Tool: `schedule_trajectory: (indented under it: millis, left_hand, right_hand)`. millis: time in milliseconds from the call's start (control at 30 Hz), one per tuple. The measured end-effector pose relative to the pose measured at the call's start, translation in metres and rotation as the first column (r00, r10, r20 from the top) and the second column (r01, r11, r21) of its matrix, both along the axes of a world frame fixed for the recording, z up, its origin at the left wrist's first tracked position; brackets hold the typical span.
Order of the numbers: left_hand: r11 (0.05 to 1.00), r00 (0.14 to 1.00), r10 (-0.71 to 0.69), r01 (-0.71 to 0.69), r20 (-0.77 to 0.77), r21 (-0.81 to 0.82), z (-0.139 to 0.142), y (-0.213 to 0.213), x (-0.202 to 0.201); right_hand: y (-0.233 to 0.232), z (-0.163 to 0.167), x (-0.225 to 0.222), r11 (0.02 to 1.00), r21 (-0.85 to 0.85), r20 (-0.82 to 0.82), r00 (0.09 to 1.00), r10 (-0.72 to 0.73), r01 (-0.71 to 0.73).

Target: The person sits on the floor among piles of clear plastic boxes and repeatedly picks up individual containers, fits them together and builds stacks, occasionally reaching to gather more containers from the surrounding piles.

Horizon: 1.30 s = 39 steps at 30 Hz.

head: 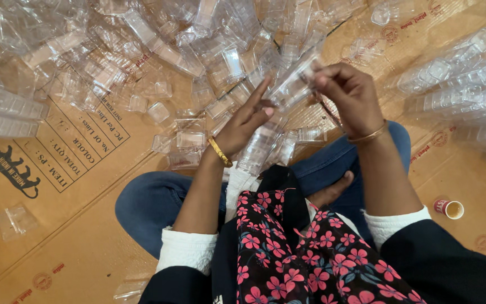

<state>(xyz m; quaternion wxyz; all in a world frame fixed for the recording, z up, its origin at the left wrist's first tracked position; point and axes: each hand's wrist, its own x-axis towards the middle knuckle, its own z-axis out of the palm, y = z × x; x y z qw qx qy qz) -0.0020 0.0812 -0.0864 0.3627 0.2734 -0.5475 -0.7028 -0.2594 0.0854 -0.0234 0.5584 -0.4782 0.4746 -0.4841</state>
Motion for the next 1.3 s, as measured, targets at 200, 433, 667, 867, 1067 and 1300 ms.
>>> schedule_trajectory:
  millis: [200, 433, 667, 867, 1067, 1300]
  left_hand:
    - [0.978, 0.940, 0.088, -0.018, 0.330, -0.210, 0.028, 0.004, 0.006]
    - [0.934, 0.585, 0.076, 0.243, 0.807, -0.264, 0.048, 0.032, -0.028]
    - [0.953, 0.700, 0.299, -0.177, 0.649, -0.248, 0.014, 0.010, -0.009]
    - [0.994, 0.988, 0.063, -0.049, 0.140, -0.100, 0.013, 0.004, 0.000]
    - [0.976, 0.996, 0.067, -0.055, 0.053, -0.209, 0.027, 0.004, -0.003]
    - [0.933, 0.919, 0.355, -0.360, -0.174, 0.003, 0.044, 0.002, -0.003]
  right_hand:
    - [-0.001, -0.005, -0.016, 0.983, -0.164, -0.075, 0.992, -0.099, 0.086]
    - [-0.001, -0.016, -0.003, 0.980, -0.104, -0.117, 0.976, -0.183, 0.171]
    - [-0.002, -0.018, -0.003, 0.977, -0.095, -0.027, 0.980, -0.196, 0.192]
    - [0.000, -0.009, -0.004, 0.999, -0.029, -0.020, 0.999, 0.024, -0.025]
    - [0.007, -0.002, 0.012, 0.950, -0.054, -0.134, 0.945, 0.299, -0.308]
    - [0.048, -0.008, 0.058, 0.925, 0.237, 0.355, 0.913, 0.202, -0.297]
